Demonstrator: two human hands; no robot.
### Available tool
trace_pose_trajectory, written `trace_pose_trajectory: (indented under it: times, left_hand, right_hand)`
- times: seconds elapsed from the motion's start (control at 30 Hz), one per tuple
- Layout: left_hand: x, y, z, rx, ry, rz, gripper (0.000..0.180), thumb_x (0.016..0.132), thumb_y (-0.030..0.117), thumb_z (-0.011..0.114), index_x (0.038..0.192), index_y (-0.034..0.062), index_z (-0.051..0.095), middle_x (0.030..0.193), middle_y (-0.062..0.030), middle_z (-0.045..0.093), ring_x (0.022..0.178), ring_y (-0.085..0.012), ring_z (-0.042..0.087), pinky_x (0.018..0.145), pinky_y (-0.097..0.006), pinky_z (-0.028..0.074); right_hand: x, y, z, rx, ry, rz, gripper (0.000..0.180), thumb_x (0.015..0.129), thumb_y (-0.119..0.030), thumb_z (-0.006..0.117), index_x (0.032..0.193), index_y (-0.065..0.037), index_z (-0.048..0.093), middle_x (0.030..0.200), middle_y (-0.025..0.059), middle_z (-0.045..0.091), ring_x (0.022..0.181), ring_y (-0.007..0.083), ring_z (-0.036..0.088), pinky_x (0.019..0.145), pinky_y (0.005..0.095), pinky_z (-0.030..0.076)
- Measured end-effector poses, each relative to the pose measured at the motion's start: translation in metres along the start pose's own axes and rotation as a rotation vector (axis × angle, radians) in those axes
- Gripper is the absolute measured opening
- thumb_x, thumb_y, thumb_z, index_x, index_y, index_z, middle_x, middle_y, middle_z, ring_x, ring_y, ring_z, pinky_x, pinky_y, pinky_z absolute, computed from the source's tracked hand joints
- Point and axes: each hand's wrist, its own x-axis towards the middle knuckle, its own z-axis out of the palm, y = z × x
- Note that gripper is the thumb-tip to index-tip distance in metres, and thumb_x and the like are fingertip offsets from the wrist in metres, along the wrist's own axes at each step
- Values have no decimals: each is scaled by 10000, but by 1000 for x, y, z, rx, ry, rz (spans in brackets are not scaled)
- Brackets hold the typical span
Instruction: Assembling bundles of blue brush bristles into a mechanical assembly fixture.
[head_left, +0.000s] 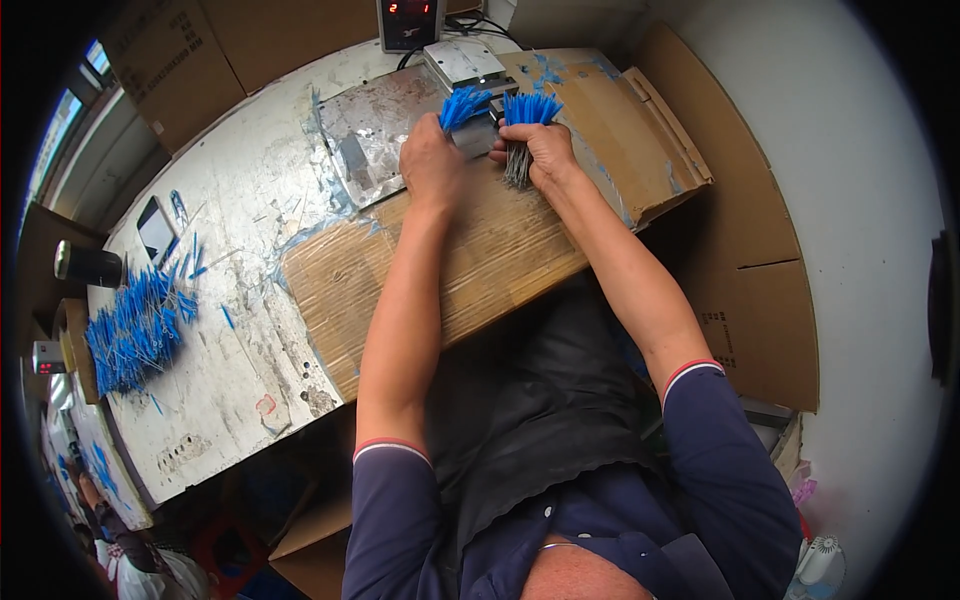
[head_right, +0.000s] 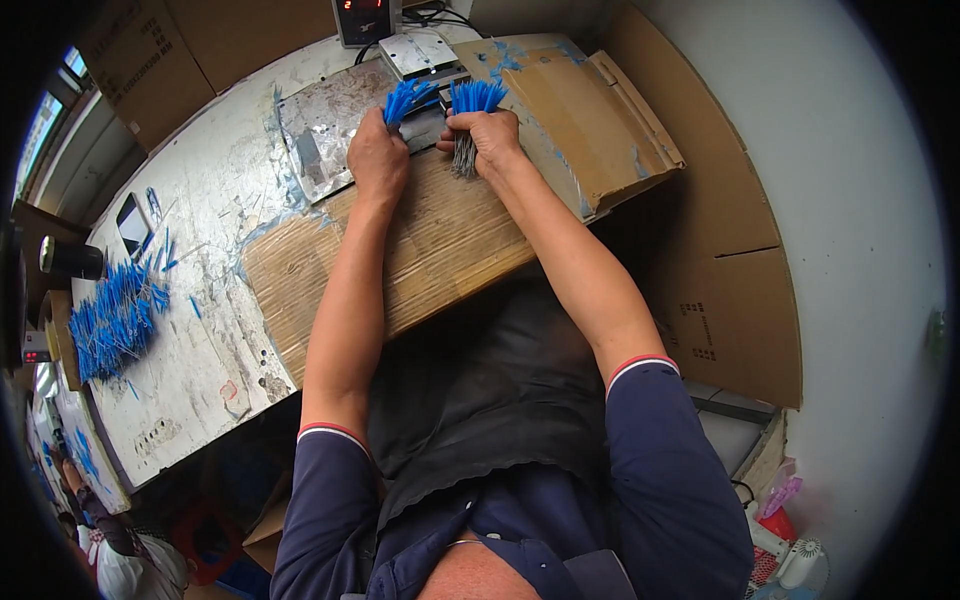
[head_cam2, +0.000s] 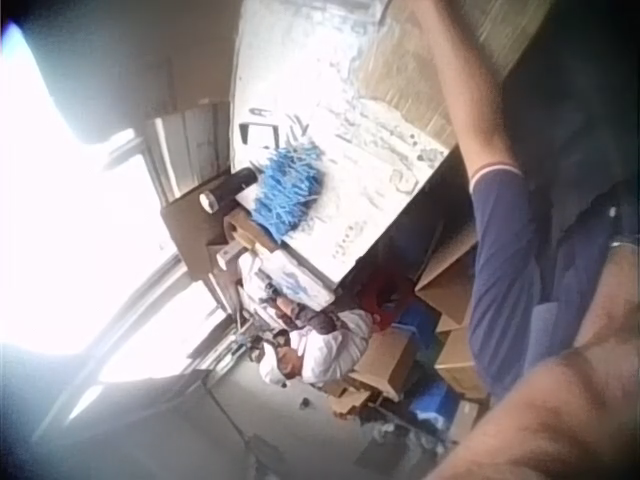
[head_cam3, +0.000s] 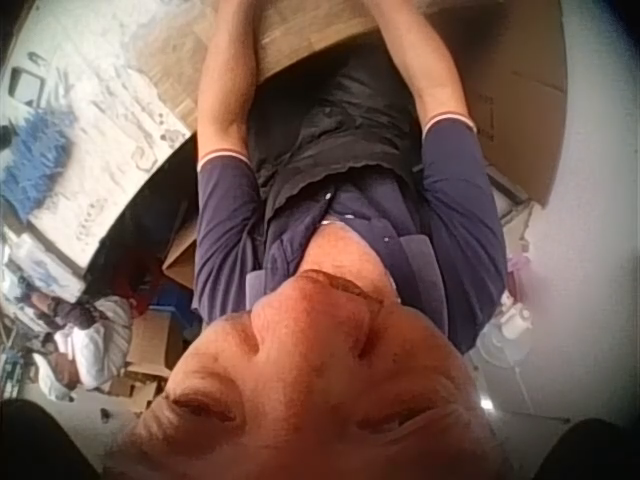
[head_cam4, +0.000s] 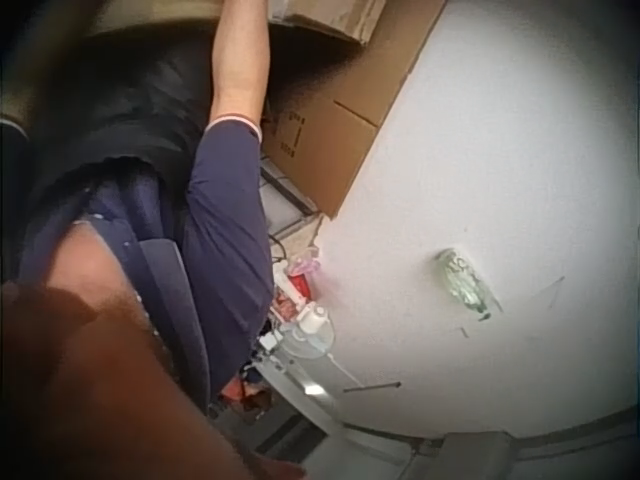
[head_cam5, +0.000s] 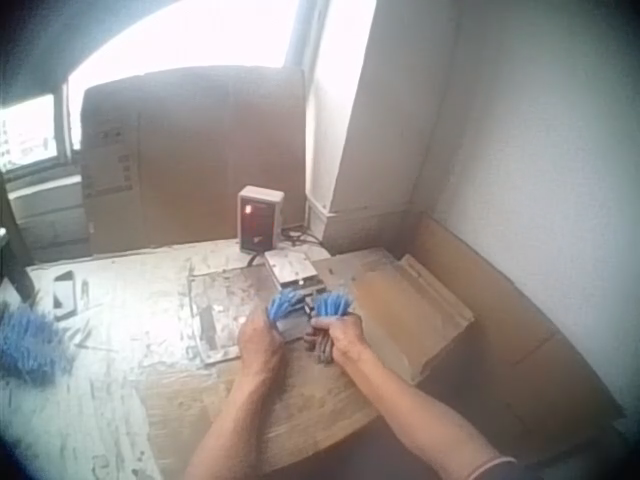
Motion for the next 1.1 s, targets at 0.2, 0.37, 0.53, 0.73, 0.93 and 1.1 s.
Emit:
trace_pose_trajectory:
  times: [0.2,0.37,0.53,0.73,0.93,1.1]
  left_hand:
    - [1,-1,1,-5,9,13,167,847,70,606,1013,53,619,915,-198,676,859,-417,656,743,-507,493]
    - [0,-3,2,14,7,36,170,849,70,605,1017,54,625,922,-192,680,856,-407,661,744,-502,498]
    - [-2,-2,3,85,3,130,150,850,66,602,997,44,624,943,-190,683,846,-400,667,743,-502,505]
    - [-1,0,2,114,45,-4,119,859,56,600,976,33,598,918,-203,678,833,-407,667,727,-511,502]
    - [0,-1,-1,52,89,-69,162,871,76,617,1027,36,598,893,-206,688,837,-412,672,732,-503,502]
    - [0,-1,-2,18,71,-75,218,857,75,635,1070,40,610,915,-201,697,858,-407,677,750,-498,508]
  right_hand:
    - [-3,-1,-3,-118,17,72,125,762,44,749,799,91,639,705,172,658,540,271,672,480,381,604]
    - [-6,-3,-4,-97,-3,103,121,759,33,748,796,86,646,694,173,660,527,273,670,468,373,600]
    - [-6,-1,-4,-115,2,57,112,757,48,745,820,79,658,751,166,672,633,260,692,520,391,626]
    - [-1,-3,4,-198,57,15,84,737,64,703,731,93,625,683,177,649,521,257,663,437,372,593]
    - [7,-5,14,-345,69,-24,88,721,85,687,695,101,604,668,183,644,503,261,654,414,367,574]
    - [15,-1,20,-425,114,-42,89,708,104,688,694,116,601,662,196,644,507,277,662,408,375,571]
